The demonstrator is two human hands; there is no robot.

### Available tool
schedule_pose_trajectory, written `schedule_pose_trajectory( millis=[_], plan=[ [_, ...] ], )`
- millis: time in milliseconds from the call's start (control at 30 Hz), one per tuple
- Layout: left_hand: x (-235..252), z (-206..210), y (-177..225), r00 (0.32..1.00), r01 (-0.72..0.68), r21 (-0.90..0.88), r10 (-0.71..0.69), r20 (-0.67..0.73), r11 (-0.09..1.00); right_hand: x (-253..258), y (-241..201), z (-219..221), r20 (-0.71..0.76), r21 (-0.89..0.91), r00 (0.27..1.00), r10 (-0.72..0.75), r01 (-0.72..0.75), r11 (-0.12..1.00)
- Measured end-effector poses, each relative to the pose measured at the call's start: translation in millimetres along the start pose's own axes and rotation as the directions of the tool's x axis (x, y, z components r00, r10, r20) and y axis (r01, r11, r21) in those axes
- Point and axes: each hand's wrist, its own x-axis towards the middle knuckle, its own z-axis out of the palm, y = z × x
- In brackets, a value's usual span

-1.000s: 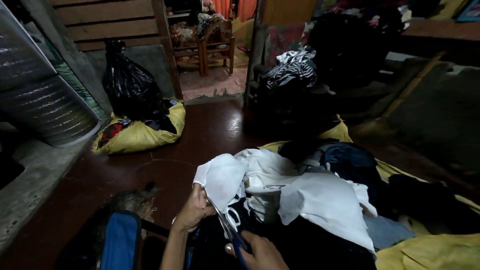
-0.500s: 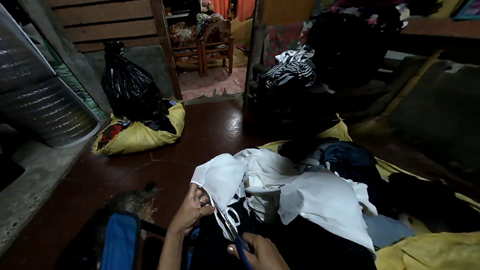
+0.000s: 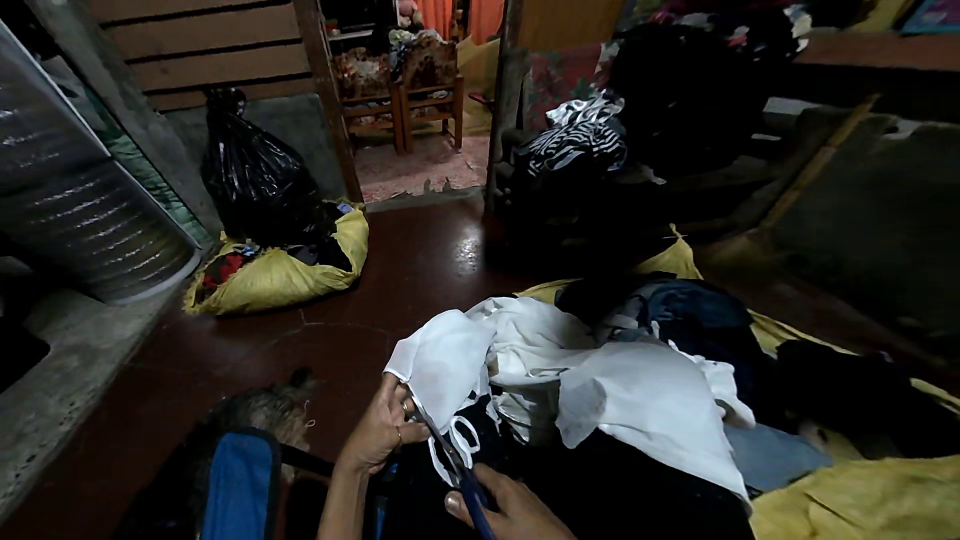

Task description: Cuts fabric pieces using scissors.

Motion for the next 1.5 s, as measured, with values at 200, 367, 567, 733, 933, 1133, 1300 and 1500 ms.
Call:
schedule_pose_trajectory(
  millis=[200,367,567,733,933,1133,1300,1500],
  plan=[
    [0.6,-3.8,-5.9,0.997,-0.016,-0.109,0.024,0.073,0.994,12.5,1.7,-3.3,0.068,0.205,0.995,-0.07,0.055,0.977],
    [0.9,-2.4,-7.2,0.997,-0.011,-0.147,0.021,0.07,0.989,17.1,-0.4,-1.3,0.094,0.364,0.991,-0.096,0.056,0.93],
    [0.4,-2.2,-7.7,0.998,-0.011,-0.15,0.02,0.061,0.989,13.4,-2.9,1.7,0.062,0.431,0.995,-0.075,0.041,0.901],
    [-0.4,-1.7,-6.6,0.996,0.002,-0.161,0.013,0.092,0.987,13.7,-0.3,1.8,0.043,0.498,0.997,-0.056,0.028,0.867],
    [-3.3,-2.1,-6.5,0.989,0.017,-0.108,-0.001,0.15,0.994,17.0,0.0,-6.8,0.176,0.485,0.976,-0.125,0.025,0.874],
    [-5.8,-2.5,-8.3,0.984,0.033,-0.108,-0.013,0.175,0.994,30.4,0.5,-17.1,0.238,0.501,0.941,-0.242,0.095,0.86],
    [-6.3,-3.5,-7.4,0.975,0.028,-0.099,-0.005,0.221,0.995,37.1,-3.6,-26.3,0.244,0.495,0.931,-0.27,0.12,0.86],
    [-7.4,-2.3,-5.4,0.977,0.023,-0.093,-0.003,0.212,0.995,42.4,-4.5,-33.2,0.255,0.489,0.924,-0.287,0.133,0.862]
  ],
)
